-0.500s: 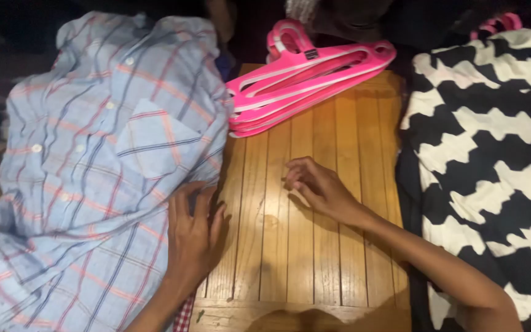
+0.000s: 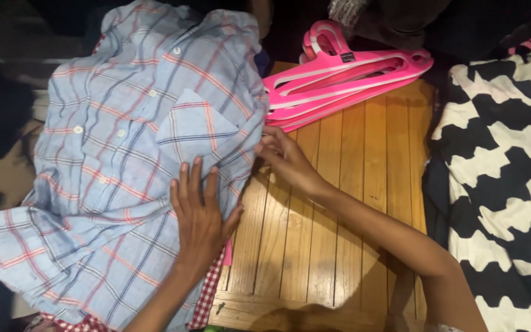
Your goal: The person buttons a light blue plaid shirt, places it on a pink hanger, and smooths the fabric. They then lift the shirt on the hanger and move it to the side.
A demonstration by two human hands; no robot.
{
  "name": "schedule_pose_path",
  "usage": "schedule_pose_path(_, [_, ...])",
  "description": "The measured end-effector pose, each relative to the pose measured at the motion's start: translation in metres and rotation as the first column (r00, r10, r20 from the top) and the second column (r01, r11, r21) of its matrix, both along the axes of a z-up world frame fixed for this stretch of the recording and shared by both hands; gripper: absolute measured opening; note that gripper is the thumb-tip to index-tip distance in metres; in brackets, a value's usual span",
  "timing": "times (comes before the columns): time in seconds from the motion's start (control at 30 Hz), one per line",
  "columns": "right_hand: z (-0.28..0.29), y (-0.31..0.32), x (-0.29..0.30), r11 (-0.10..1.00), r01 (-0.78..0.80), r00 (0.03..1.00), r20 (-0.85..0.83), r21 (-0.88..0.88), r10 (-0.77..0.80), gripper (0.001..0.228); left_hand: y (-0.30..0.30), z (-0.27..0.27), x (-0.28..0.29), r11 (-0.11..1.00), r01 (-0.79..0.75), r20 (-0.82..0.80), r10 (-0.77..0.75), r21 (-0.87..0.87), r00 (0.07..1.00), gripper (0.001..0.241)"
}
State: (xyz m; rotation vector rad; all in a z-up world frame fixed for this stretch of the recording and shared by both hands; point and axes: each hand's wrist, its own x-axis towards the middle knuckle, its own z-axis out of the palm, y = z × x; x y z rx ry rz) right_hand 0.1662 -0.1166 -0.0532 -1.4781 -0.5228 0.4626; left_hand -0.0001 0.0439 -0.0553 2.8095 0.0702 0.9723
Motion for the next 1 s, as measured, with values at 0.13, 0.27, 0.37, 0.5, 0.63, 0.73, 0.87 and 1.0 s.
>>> schedule_pose_path(0.13, [0.02, 0.015, -0.004, 0.997, 0.082, 0.991, -0.107, 0.017, -0.079, 0.046, 0.005, 0.001, -0.003, 0.999, 0.034, -0.058, -0.037, -0.042, 0.998, 0.095])
schedule_pose_path(0.27, [0.044, 0.031, -0.004, 0.967, 0.106, 0.963, -0.267, 0.232, -0.042, 0.035, 0.006, 0.006, -0.006, 0.997, 0.03, -0.086, -0.036, -0.074, 0.996, 0.1])
schedule_pose_path(0.37, [0.052, 0.043, -0.001, 0.957, 0.063, 0.944, -0.328, 0.284, 0.035, 0.043, 0.008, 0.014, -0.009, 0.994, 0.021, -0.064, -0.028, -0.104, 0.998, 0.093])
schedule_pose_path(0.5, [0.056, 0.057, 0.003, 0.904, 0.04, 0.924, -0.36, 0.425, 0.128, 0.058, 0.016, 0.022, -0.017, 0.995, -0.014, -0.019, 0.012, -0.102, 1.0, 0.076])
schedule_pose_path(0.63, [0.053, 0.067, 0.007, 0.828, 0.066, 0.868, -0.441, 0.556, 0.227, 0.058, 0.029, 0.022, -0.028, 0.991, -0.05, -0.006, 0.05, -0.127, 0.999, 0.078])
schedule_pose_path(0.73, [0.079, 0.068, -0.001, 0.823, 0.144, 0.723, -0.626, 0.55, 0.292, 0.048, 0.031, 0.038, -0.042, 0.978, -0.06, -0.005, 0.06, -0.2, 0.998, 0.09])
schedule_pose_path(0.87, [0.085, 0.08, -0.005, 0.705, 0.101, 0.631, -0.593, 0.702, 0.501, 0.052, 0.044, 0.041, -0.059, 0.962, -0.18, -0.137, 0.154, -0.206, 0.979, 0.098])
schedule_pose_path(1.0, [0.102, 0.099, -0.016, 0.873, 0.162, 0.722, -0.658, 0.46, 0.213, 0.058, 0.064, 0.043, -0.072, 0.938, -0.268, -0.119, 0.247, -0.22, 0.962, 0.093])
